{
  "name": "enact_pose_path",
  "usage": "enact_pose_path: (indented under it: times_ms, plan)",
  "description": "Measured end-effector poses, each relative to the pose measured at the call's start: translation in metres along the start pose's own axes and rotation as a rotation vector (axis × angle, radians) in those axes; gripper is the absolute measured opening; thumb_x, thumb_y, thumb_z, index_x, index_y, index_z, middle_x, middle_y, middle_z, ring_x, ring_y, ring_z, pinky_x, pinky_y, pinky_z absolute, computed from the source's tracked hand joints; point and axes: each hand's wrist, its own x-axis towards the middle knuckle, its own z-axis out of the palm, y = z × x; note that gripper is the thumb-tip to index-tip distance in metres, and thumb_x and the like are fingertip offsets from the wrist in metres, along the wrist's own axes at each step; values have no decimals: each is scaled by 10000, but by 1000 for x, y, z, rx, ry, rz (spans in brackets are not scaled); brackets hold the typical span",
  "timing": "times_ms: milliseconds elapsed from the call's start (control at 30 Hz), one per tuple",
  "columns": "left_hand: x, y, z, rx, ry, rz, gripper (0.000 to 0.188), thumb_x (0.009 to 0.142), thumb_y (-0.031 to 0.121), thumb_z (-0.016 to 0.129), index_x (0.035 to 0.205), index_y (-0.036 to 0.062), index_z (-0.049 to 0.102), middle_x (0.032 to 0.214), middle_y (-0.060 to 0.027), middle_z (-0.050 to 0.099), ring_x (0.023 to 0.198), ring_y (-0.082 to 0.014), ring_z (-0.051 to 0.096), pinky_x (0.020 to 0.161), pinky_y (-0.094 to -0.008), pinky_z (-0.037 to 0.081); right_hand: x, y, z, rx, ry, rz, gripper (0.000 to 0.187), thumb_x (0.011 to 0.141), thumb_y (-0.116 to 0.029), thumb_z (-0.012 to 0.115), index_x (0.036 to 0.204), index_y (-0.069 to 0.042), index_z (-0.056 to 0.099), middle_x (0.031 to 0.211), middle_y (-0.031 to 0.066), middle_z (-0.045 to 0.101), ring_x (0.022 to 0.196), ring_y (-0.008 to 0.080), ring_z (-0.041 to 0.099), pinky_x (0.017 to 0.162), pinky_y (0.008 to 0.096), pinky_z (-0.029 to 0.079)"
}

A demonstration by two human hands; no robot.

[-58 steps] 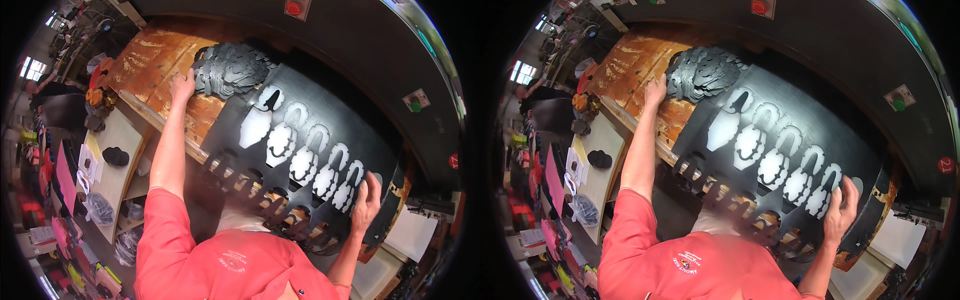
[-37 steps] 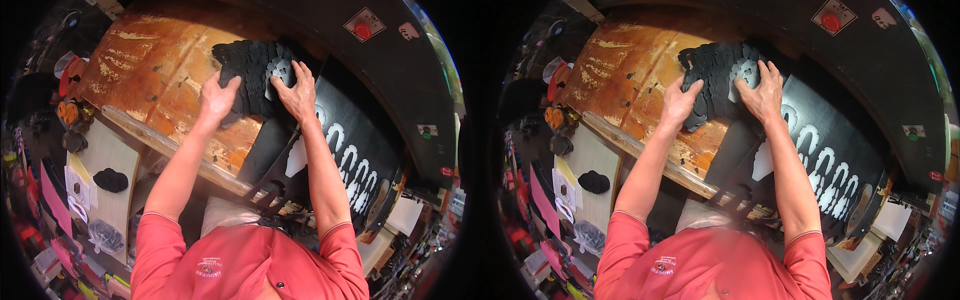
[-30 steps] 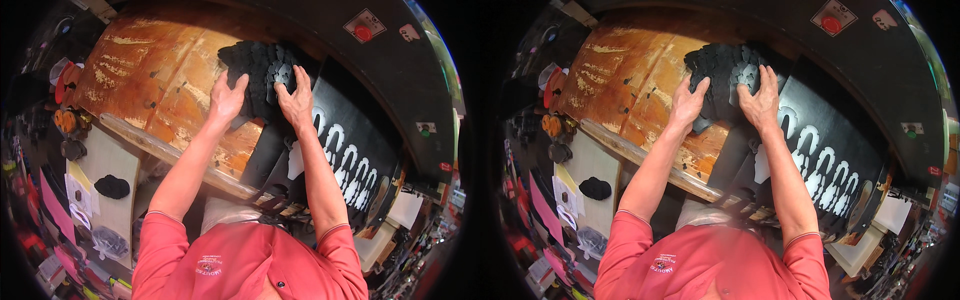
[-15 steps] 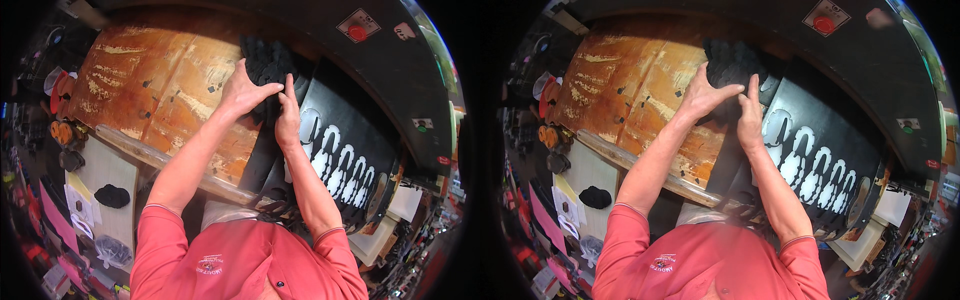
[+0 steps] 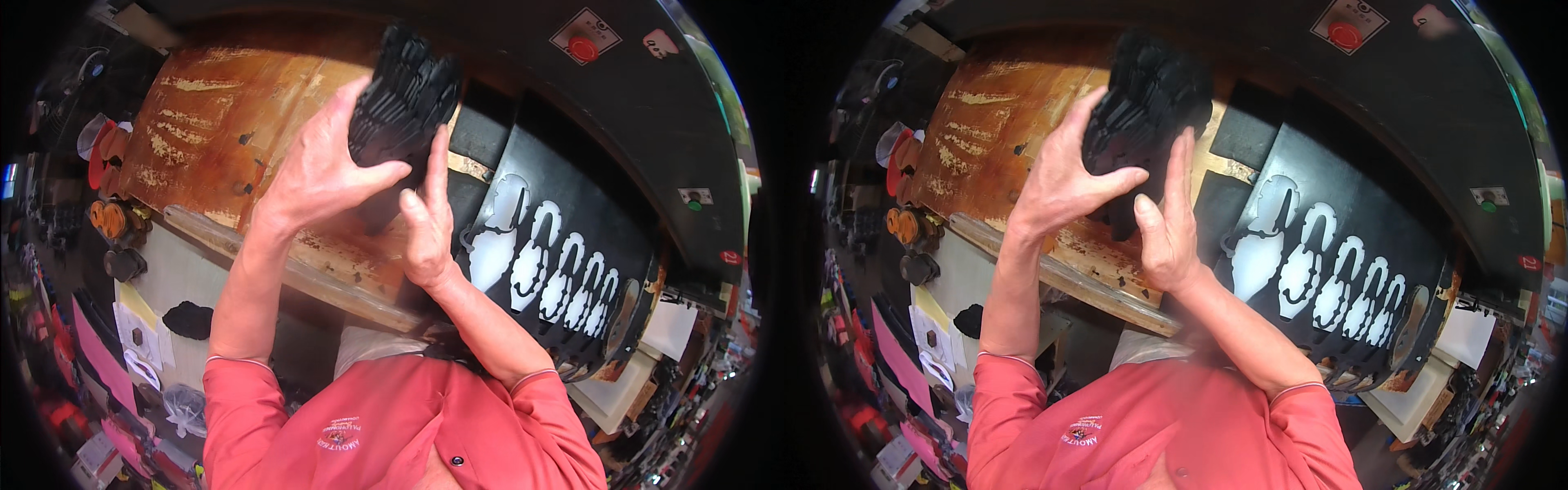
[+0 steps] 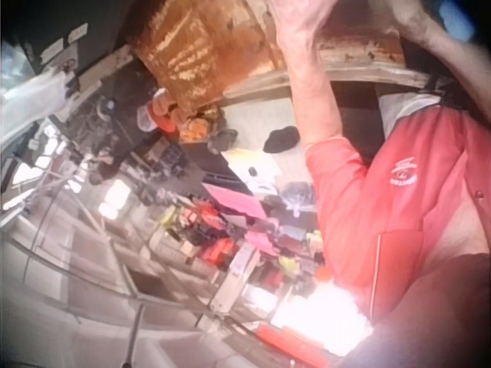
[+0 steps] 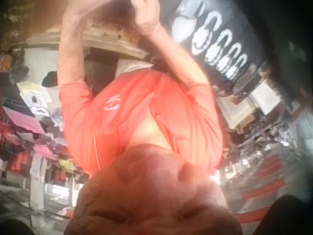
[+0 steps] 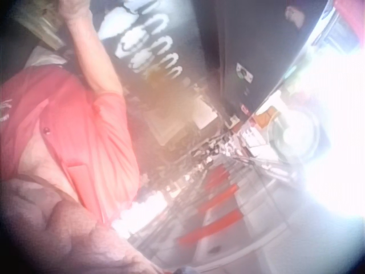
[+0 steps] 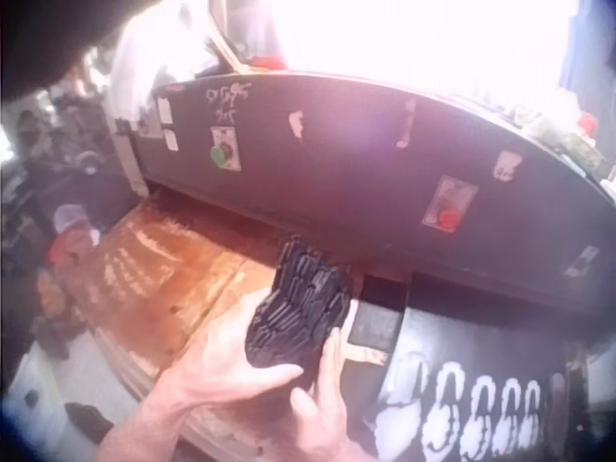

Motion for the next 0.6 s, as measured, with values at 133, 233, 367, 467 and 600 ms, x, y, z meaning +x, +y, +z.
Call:
enact_pose_path:
  times_ms: [133,233,367,467,600]
  plan:
    - [-17,-27,26,256,-154,-52,1198,733,323,961,1676,53,273,1631,-302,428,1512,-461,439,1275,-502,366,-7,8,-9,-125,-161,184,802,1032,-107,473,1709,68,81,1795,251,139,1660,322,189,1330,376,177]
    - [-28,-37,49,225,-32,-34,1183,735,301,950,1677,60,276,1631,-292,432,1510,-463,440,1280,-495,360,-8,20,-19,-80,-199,216,817,1004,-38,465,1712,60,71,1785,256,185,1638,296,249,1318,371,224]
    - [-24,-41,43,151,-21,3,1122,750,227,909,1668,56,287,1606,-285,453,1441,-461,501,1214,-499,435,-8,32,-14,48,-184,266,814,975,-5,472,1702,75,113,1756,275,259,1628,297,288,1322,380,221]
    - [-16,-42,23,139,-115,10,1091,752,191,893,1662,60,306,1575,-277,492,1420,-441,527,1195,-486,457,-6,23,-19,-187,-231,209,796,930,-24,479,1678,80,224,1725,322,287,1608,402,311,1307,415,285]
    - [-12,-44,-1,179,-224,112,1056,744,159,883,1648,68,345,1580,-254,505,1436,-434,527,1216,-476,449,20,-10,-56,-528,-180,-115,754,832,-64,751,1539,63,520,1542,330,525,1449,460,525,1182,510,463]
